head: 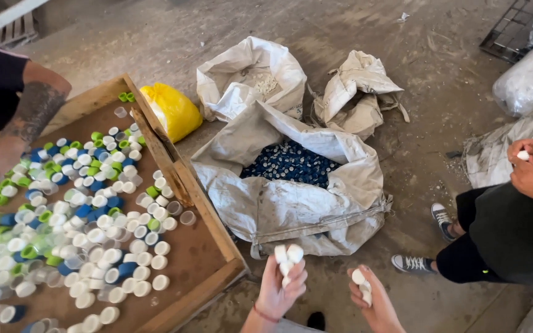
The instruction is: The person sorts plastic bottle caps by color on a wooden tray. They pick green caps and place them into a large sack on the floor, then pick white caps and place them into a different sack. The person repeats this process throughout the clip.
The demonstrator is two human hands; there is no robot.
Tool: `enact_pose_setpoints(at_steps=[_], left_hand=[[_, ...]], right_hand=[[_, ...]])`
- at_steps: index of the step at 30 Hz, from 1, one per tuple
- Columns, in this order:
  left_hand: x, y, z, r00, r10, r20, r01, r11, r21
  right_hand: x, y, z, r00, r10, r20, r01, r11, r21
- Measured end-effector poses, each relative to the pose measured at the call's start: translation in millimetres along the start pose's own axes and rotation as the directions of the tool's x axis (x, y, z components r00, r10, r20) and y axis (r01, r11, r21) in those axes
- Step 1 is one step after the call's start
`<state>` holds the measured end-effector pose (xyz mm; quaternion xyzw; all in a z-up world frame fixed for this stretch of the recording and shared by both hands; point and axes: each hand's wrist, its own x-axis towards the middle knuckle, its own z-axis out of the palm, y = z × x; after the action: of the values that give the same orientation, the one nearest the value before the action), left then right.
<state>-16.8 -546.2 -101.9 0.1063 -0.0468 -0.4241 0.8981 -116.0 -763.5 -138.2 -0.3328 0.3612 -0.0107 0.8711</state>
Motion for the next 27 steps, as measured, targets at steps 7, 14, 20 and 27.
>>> enact_pose_setpoints(at_steps=[7, 14, 20, 27], left_hand=[[149.2, 2.6, -132.3, 0.974, 0.072, -0.214, -0.087, 0.994, -0.060], [301.4, 63.9, -216.7, 0.876, 0.237, -0.420, -0.272, 0.962, -0.026], [358.5, 144.8, -272.0, 0.862, 0.307, -0.403, -0.379, 0.919, -0.112], [349.7, 233.6, -294.1, 0.675, 0.348, -0.650, -0.473, 0.881, -0.019]], right_hand=[[117.7, -25.9, -23.0, 0.995, 0.018, 0.102, -0.054, 0.928, 0.367], [231.6, -56.4, 22.8, 0.989, 0.136, 0.056, -0.147, 0.906, 0.397], [450.5, -41.0, -0.3, 0.883, 0.470, -0.004, -0.420, 0.793, 0.441], [645.8, -35.7, 77.6, 0.872, 0.400, -0.282, -0.275, 0.877, 0.393]])
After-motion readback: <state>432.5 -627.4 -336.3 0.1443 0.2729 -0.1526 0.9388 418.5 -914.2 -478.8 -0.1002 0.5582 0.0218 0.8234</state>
